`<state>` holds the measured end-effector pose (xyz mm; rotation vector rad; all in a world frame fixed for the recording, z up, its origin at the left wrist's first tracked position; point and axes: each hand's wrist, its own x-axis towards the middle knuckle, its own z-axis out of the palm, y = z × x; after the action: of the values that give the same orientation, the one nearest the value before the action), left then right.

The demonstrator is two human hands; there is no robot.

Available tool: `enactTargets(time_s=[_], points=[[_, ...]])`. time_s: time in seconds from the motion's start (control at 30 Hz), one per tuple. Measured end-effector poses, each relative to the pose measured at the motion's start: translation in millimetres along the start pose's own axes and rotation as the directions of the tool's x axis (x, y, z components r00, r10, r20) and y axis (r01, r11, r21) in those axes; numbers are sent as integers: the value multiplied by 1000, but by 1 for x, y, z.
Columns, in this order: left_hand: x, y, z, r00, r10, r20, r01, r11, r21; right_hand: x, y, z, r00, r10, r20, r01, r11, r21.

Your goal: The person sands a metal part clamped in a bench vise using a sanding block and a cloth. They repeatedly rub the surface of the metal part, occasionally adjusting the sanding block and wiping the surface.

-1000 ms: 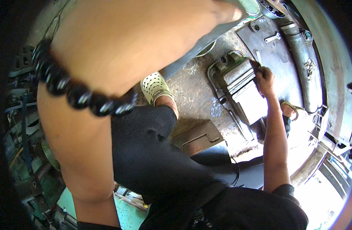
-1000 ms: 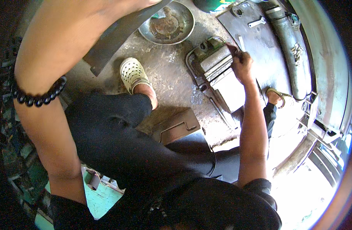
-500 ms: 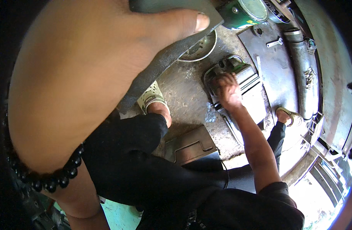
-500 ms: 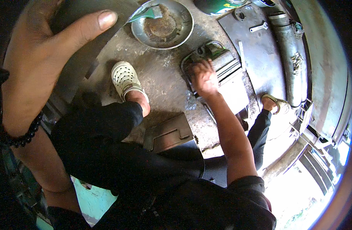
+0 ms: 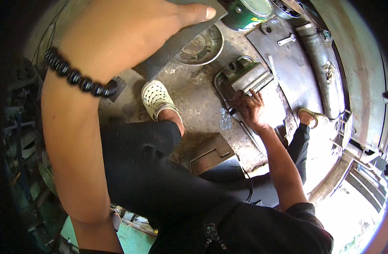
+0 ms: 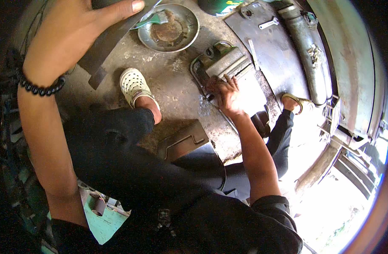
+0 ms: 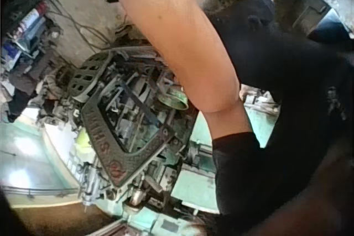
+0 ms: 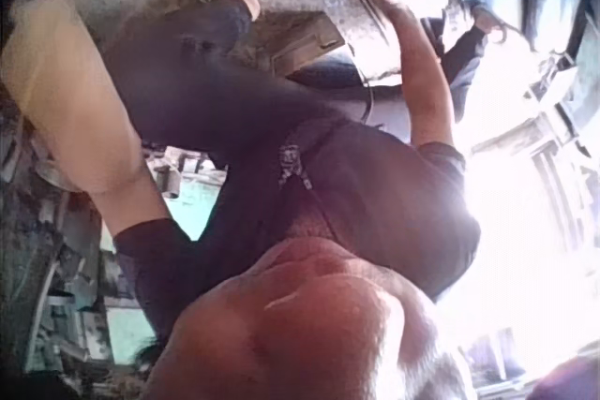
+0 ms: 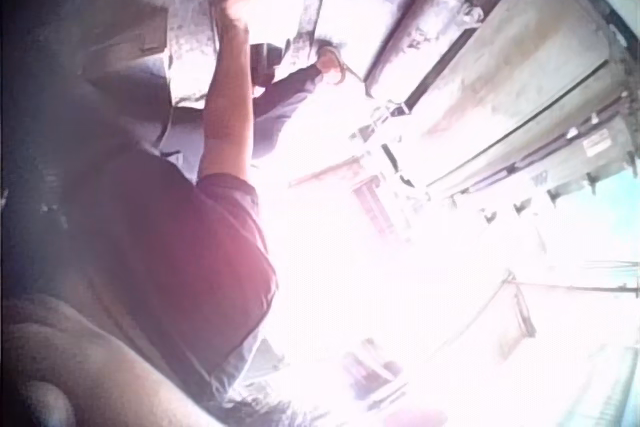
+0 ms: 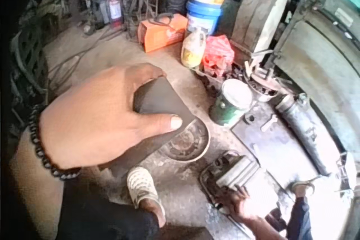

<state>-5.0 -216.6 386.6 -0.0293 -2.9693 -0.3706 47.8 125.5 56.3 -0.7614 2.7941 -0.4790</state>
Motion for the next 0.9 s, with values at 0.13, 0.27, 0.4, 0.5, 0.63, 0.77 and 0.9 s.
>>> enactTargets(time_s=[0.13, 0.27, 0.4, 0.5, 0.63, 0.77, 0.9], points=[[4, 8, -9, 986, 146, 82, -116, 950, -289, -56, 19, -3, 862, 278, -424, -157, 942, 298], [19, 19, 6, 944, 328, -43, -329, 917, -225, -133, 32, 2, 549, 815, -185, -619, 546, 564], [18, 35, 14, 950, 309, 43, -299, 942, -149, -165, 23, 26, 484, 684, -546, -268, 710, 652], [22, 61, 11, 962, 222, 160, -196, 967, -164, -172, 6, 28, 457, 822, -341, -477, 550, 686], [22, 87, 15, 939, 223, 262, -123, 929, -350, -162, -11, 21, 581, 772, -258, -542, 603, 585], [27, 101, 31, 935, 282, 215, -210, 929, -304, -160, -20, 19, 732, 593, -336, -396, 771, 498], [30, 114, 46, 937, 315, 152, -256, 913, -318, -173, -23, 18, 745, 589, -314, -415, 778, 472]])
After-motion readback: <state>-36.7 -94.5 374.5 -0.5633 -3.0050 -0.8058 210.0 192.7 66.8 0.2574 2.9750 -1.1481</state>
